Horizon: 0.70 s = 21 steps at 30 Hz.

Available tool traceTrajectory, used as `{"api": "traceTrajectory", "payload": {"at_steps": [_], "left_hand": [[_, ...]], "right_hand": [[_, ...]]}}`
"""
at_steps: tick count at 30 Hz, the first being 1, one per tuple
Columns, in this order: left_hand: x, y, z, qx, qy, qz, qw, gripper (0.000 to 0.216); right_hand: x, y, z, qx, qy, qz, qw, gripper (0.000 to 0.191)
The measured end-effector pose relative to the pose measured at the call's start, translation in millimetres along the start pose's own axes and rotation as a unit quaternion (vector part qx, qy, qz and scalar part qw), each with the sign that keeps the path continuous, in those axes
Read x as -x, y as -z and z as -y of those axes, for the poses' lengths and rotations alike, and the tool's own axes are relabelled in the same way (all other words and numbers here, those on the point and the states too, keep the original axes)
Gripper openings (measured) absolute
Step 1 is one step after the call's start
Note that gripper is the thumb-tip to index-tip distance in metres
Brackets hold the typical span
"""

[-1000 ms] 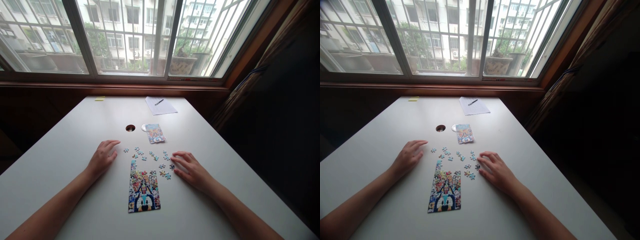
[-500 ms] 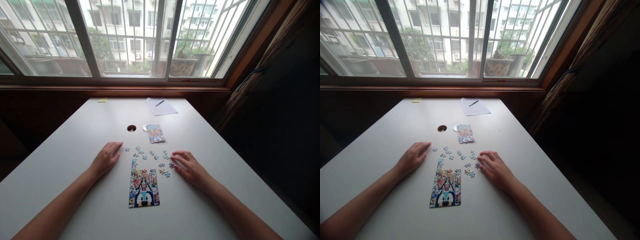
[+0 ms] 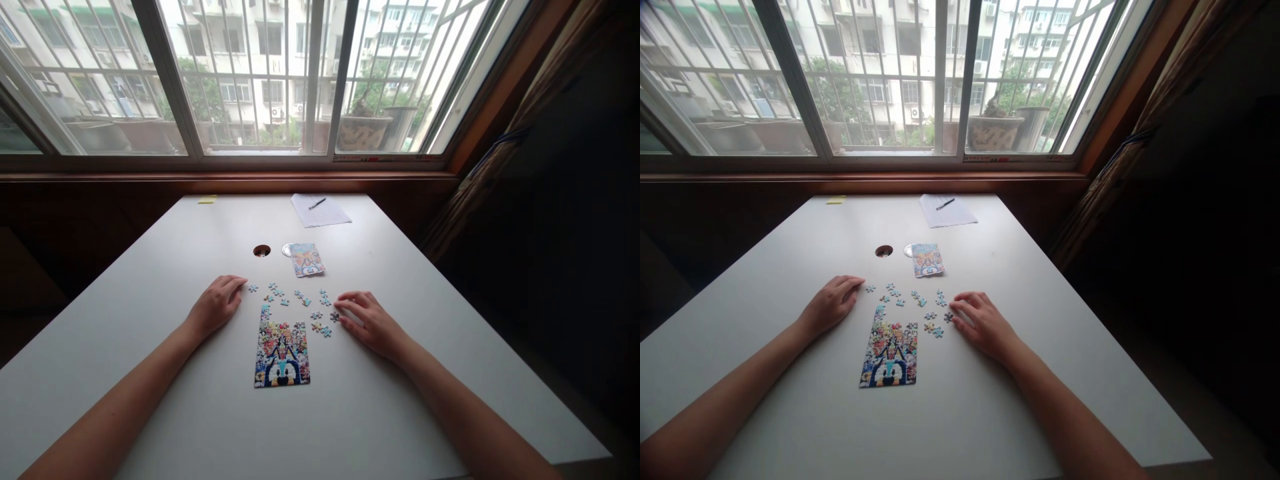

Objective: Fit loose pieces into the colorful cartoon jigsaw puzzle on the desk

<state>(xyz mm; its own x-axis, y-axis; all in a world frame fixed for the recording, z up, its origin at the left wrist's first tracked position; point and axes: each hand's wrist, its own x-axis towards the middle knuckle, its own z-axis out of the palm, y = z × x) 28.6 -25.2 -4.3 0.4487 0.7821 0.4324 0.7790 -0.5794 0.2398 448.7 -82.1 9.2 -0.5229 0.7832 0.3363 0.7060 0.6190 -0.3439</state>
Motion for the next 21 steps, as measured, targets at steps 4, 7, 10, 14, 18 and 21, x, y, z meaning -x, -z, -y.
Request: {"api": "traceTrajectory", "payload": {"at_steps": [4, 7, 10, 14, 18, 21], "left_hand": [[-1.1, 1.7, -3.0, 0.007, 0.006, -0.012, 1.0, 0.033], [-2.1, 3.2, -5.0, 0.013, 0.01, -0.018, 1.0, 0.031], [-3.0, 5.1, -6.9, 0.017, 0.012, -0.022, 1.0, 0.03], [-3.2, 6.1, -7.3, 0.019, 0.02, -0.031, 0.999, 0.029], [-2.0, 5.3, -4.3, 0.021, 0.027, -0.038, 0.999, 0.029], [-1.0, 4.6, -1.1, 0.021, 0.032, -0.04, 0.998, 0.028]], "right_hand": [[-1.3, -0.6, -1.1, -0.01, -0.006, -0.02, 1.0, 0.028], [-2.6, -1.8, -2.7, -0.02, -0.015, -0.041, 0.999, 0.025], [-2.9, -2.4, -3.6, -0.027, -0.026, -0.057, 0.998, 0.024], [-2.2, -1.8, -2.5, -0.029, -0.037, -0.069, 0.997, 0.024], [-2.7, -1.7, -0.8, -0.018, -0.054, -0.082, 0.995, 0.024], [-3.8, -3.4, -0.7, -0.009, -0.066, -0.088, 0.994, 0.025]]}}
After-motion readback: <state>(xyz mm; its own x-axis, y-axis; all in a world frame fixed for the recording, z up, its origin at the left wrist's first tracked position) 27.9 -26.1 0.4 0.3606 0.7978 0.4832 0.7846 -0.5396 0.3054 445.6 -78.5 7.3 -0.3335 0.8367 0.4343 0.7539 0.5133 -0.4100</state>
